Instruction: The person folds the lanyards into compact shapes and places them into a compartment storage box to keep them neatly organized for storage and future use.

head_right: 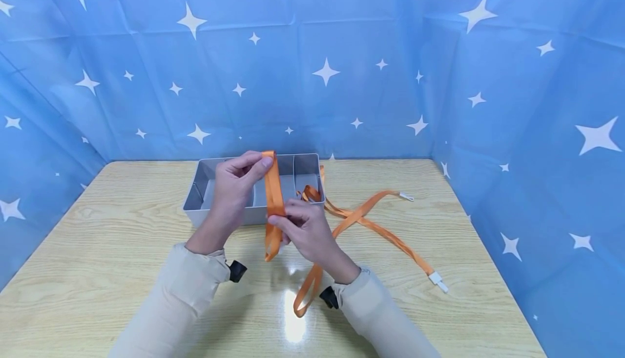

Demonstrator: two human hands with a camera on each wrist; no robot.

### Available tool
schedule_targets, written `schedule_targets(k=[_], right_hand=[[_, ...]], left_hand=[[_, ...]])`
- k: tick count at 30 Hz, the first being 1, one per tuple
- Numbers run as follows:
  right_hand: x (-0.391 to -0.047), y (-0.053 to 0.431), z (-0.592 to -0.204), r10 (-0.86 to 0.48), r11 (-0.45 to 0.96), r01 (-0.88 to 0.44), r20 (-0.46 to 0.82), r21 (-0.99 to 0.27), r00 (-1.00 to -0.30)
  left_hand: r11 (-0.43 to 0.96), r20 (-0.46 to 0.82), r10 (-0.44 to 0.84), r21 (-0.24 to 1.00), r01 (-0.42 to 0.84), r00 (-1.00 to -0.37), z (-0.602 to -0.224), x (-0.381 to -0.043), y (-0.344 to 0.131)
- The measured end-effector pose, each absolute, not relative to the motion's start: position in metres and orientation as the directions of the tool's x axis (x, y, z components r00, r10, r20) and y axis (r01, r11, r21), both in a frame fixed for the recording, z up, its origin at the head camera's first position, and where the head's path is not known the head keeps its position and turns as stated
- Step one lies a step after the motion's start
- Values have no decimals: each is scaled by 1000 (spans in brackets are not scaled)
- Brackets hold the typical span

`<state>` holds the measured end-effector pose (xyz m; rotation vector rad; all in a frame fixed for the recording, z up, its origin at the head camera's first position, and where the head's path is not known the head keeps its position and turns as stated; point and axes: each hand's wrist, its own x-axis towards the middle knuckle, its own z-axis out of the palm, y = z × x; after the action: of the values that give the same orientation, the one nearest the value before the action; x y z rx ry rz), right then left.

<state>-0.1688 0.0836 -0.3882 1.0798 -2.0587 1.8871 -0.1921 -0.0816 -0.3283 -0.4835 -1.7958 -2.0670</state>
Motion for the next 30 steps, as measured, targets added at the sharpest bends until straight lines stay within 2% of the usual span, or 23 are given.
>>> schedule_targets(k=[19, 30], right_hand=[[-162, 88, -372, -381, -75, -656, 629, -751, -677], [-164, 95, -357, -364, -91, -650, 633, -754, -683]], left_hand=[[-20, 382, -53, 923, 384, -922, -346, -202, -89], [48, 330, 57, 942, 332, -942, -361, -199, -85]])
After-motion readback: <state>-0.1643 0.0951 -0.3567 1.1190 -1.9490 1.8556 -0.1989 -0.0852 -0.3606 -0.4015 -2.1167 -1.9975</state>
